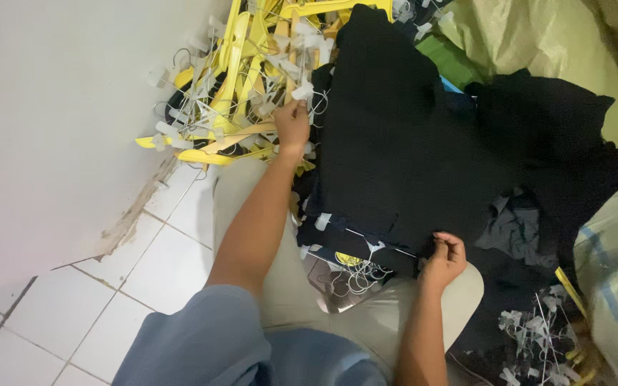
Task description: The person sits on the floor and repeatedly picks up dark-colored garments, places them on white plastic hangers with clips, and secures the fabric. The person handles multiple shirts and tops one at a time, adjusting the hanger clips to hold the clothing in place.
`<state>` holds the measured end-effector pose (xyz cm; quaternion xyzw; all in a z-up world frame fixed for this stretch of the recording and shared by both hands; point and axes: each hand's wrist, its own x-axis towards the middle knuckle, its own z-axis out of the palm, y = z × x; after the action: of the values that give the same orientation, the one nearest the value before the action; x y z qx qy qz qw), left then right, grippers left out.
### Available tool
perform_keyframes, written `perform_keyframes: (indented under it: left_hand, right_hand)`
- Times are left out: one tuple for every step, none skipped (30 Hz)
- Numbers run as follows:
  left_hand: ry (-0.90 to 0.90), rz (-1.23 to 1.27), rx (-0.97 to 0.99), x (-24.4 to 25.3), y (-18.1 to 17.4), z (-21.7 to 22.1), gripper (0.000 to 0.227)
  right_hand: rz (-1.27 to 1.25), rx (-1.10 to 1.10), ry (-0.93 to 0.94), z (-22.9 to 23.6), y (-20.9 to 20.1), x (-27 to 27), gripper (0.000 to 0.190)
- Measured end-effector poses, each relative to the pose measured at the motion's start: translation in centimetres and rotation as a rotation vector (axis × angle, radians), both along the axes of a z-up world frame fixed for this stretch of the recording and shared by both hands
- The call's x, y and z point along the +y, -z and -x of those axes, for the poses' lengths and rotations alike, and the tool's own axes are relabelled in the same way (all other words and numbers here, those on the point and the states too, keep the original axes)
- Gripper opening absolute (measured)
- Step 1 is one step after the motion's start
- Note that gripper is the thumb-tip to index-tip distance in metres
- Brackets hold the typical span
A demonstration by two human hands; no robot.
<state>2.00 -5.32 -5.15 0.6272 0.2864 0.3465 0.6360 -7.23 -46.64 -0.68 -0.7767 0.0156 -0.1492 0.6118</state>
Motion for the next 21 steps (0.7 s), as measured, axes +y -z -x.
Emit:
perform_keyframes:
  left_hand:
    - [0.037,-0.038,0.047,0.3,-0.5,0.2,0.022]
    - [0.077,-0.075,0.093,0.8,-1.0,0.4,0.023]
    - [0.117,-0.112,0.14,1.3,-1.5,0.7,0.024]
    - [0.163,-0.174,0.158,2.0,-1.9,0.9,0.023]
    - [0.208,-0.237,0.176,2.8,-2.2,1.2,0.021]
    - [0.254,-0.298,0.195,3.3,-2.3,1.4,0.02]
    - [0.273,-0.301,0.217,3.7,-2.4,1.7,0.02]
    - [0.29,-0.303,0.241,3.9,-2.2,2.0,0.02]
    - [0.307,-0.304,0.266,4.0,-2.0,2.3,0.021]
    - [0.228,-0.27,0.202,4.0,-1.8,2.4,0.02]
    - [0.149,-0.237,0.138,3.7,-1.4,2.3,0.022]
    - [0.076,-0.203,0.072,3.3,-1.0,2.0,0.025]
    - [0.051,-0.271,0.066,3.1,-0.5,1.7,0.028]
    - [0.03,-0.337,0.058,2.8,-0.1,1.2,0.031]
    - [0.01,-0.404,0.049,2.4,0.2,0.9,0.035]
    - [0.045,-0.372,0.087,2.2,0.4,0.6,0.035]
    - [0.081,-0.34,0.125,2.0,0.6,0.4,0.035]
    - [0.114,-0.311,0.163,2.1,0.5,0.1,0.035]
    - [0.071,-0.297,0.152,2.3,0.4,-0.1,0.031]
    - [0.03,-0.28,0.145,2.2,0.4,0.0,0.028]
    - [-0.01,-0.263,0.138,2.0,0.3,0.2,0.026]
  right_hand:
    - [-0.019,-0.019,-0.014,0.0,0.0,0.1,0.016]
    - [-0.037,-0.037,-0.025,0.0,-0.1,0.1,0.016]
    - [-0.029,-0.023,-0.012,0.0,0.0,0.2,0.016]
    - [-0.02,-0.009,0.0,0.0,0.0,0.1,0.016]
    - [-0.01,0.005,0.012,0.0,0.1,0.1,0.017]
    - [0.002,-0.007,0.006,-0.1,0.2,0.0,0.016]
    - [0.014,-0.019,-0.001,-0.2,0.3,-0.1,0.015]
    - [0.027,-0.029,-0.01,-0.2,0.4,-0.3,0.015]
    - [0.032,-0.027,-0.011,-0.2,0.5,-0.5,0.015]
    - [0.035,-0.028,-0.015,-0.4,0.7,-0.4,0.016]
    - [0.038,-0.03,-0.019,-0.5,0.8,-0.4,0.016]
    - [0.015,-0.032,-0.02,-0.5,1.0,-0.4,0.016]
    - [-0.008,-0.035,-0.021,-0.5,1.2,-0.4,0.016]
    - [-0.029,-0.038,-0.018,-0.3,1.2,-0.6,0.015]
    - [-0.055,-0.017,-0.008,-0.1,1.3,-0.7,0.014]
    - [-0.083,0.002,-0.001,-0.1,1.3,-0.7,0.013]
    - [-0.111,0.021,0.005,-0.2,1.2,-0.7,0.013]
    - [-0.087,0.004,-0.004,-0.4,1.2,-0.5,0.013]
    - [-0.063,-0.013,-0.012,-0.7,1.2,-0.3,0.014]
    - [-0.036,-0.026,-0.018,-0.6,1.1,-0.3,0.015]
    - [-0.027,-0.018,-0.011,-0.4,1.1,-0.5,0.015]
